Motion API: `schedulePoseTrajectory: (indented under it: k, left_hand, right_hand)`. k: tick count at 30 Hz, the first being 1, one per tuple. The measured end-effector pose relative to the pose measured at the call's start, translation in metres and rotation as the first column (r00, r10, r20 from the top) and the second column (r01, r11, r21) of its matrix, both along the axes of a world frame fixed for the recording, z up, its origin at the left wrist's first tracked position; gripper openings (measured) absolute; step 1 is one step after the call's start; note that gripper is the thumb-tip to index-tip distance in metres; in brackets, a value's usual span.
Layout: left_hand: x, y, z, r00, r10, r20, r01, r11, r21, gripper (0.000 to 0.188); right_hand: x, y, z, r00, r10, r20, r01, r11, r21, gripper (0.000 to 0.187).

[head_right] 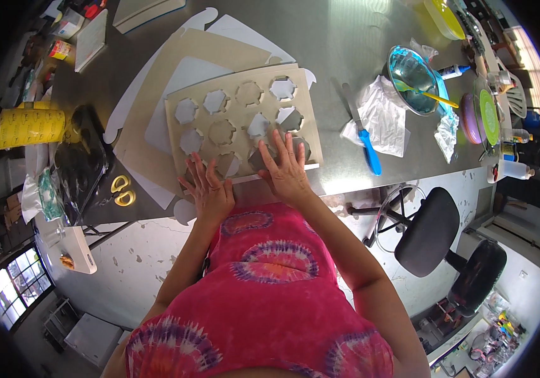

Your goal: Removing cardboard punch-outs and folding bakery box components for cupcakes or pastries.

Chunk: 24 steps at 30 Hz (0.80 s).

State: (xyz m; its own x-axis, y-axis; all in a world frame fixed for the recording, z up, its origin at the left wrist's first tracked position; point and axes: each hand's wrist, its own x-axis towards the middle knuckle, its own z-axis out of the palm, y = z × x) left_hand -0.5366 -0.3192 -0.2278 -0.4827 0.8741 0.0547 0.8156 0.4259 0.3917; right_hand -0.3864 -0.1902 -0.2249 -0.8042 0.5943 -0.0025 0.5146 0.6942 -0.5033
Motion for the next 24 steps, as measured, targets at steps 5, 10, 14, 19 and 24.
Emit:
schedulePoseTrajectory:
  k: [5, 10, 14, 19, 24]
  left_hand:
    - [0.001, 0.002, -0.003, 0.999, -0.018, 0.027, 0.017, 1.000, 0.014, 0.058]
    - [-0.003, -0.003, -0.006, 1.000, -0.029, -0.005, 0.029, 1.000, 0.007, 0.048]
    - [-0.004, -0.004, 0.003, 0.998, -0.058, 0.019, 0.058, 0.998, -0.027, 0.035]
    - [-0.005, -0.006, 0.003, 0.993, -0.097, 0.070, 0.093, 0.994, 0.058, 0.029]
    - [-0.004, -0.004, 0.009, 0.990, -0.039, 0.135, 0.034, 0.999, 0.042, 0.027]
  right_hand:
    - [0.000, -0.003, 0.003, 0.993, -0.027, 0.111, 0.016, 0.995, 0.097, 0.061]
    - [-0.011, 0.000, 0.016, 0.994, 0.056, 0.095, -0.070, 0.986, 0.154, 0.053]
    - [-0.026, 0.014, 0.049, 0.973, 0.230, 0.030, -0.231, 0.967, 0.107, 0.025]
    - [-0.055, 0.037, 0.036, 0.894, 0.447, 0.027, -0.446, 0.882, 0.152, 0.009]
    - [-0.073, 0.041, 0.038, 0.821, 0.552, 0.149, -0.570, 0.810, 0.138, 0.007]
